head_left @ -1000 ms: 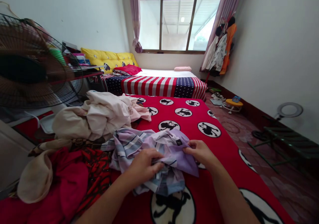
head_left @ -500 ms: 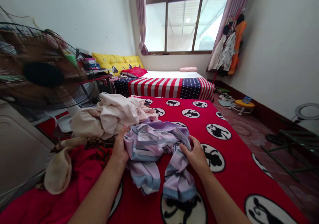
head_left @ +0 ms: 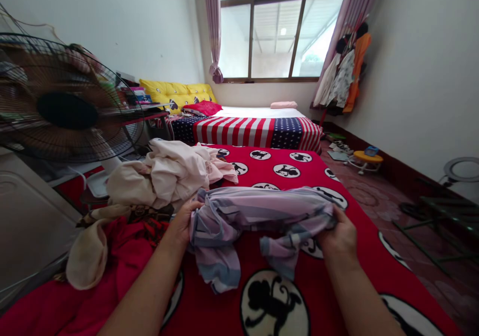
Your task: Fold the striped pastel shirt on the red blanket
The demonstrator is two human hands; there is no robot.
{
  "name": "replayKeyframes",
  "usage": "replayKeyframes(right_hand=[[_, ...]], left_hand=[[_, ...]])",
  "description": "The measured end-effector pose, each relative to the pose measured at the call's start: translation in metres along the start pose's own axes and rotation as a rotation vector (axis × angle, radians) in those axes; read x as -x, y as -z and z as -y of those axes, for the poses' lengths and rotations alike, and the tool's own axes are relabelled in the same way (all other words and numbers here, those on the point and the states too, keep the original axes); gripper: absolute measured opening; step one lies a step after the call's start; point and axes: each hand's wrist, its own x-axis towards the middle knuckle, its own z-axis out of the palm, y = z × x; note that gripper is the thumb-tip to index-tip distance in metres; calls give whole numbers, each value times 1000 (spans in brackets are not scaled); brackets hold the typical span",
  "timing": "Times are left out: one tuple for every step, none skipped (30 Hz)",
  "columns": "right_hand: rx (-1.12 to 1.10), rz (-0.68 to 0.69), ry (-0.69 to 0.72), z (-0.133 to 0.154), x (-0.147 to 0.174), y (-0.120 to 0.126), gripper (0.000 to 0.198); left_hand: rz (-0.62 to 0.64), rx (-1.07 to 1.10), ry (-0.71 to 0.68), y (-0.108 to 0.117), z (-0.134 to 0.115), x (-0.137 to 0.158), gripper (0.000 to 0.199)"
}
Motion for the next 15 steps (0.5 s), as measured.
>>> replayKeyframes(right_hand=[[-57, -85, 52, 7, -12, 7, 6], [-75, -125, 107, 12, -22, 14, 5], [-66, -132, 161, 15, -30, 21, 5], [-39, -109, 202, 17, -36, 26, 5], [-4, -59, 221, 17, -39, 29, 6], [34, 1, 222, 16, -39, 31, 8], [73, 57, 209, 14, -38, 30, 11], [111, 98, 184, 12, -34, 28, 13], [149, 124, 148, 10, -30, 26, 16], [185, 138, 107, 9, -26, 23, 18], [219, 143, 65, 8, -22, 20, 21], [247, 139, 27, 8, -19, 18, 25], [271, 135, -5, 8, -17, 16, 30], [295, 134, -29, 9, -16, 16, 36], [327, 140, -42, 10, -16, 16, 41]], left_hand=[[-3, -70, -64, 0, 2, -2, 38], [-21, -184, -159, 0, 3, -4, 41], [-52, -339, -282, -1, 5, -5, 41], [-96, -525, -441, -3, 7, -4, 39], [-149, -721, -622, -6, 8, -1, 35], [-195, -890, -799, -9, 9, 3, 31], [-224, -1008, -942, -14, 9, 9, 26], [-227, -1084, -1046, -18, 9, 16, 22], [-205, -1137, -1105, -22, 9, 24, 20], [-169, -1182, -1122, -26, 9, 31, 20], [-128, -1232, -1110, -30, 9, 38, 21], [-95, -1292, -1079, -34, 10, 44, 24], [-73, -1361, -1034, -37, 11, 49, 28], [-60, -1436, -980, -39, 12, 52, 31], [-56, -1506, -921, -41, 14, 53, 35]])
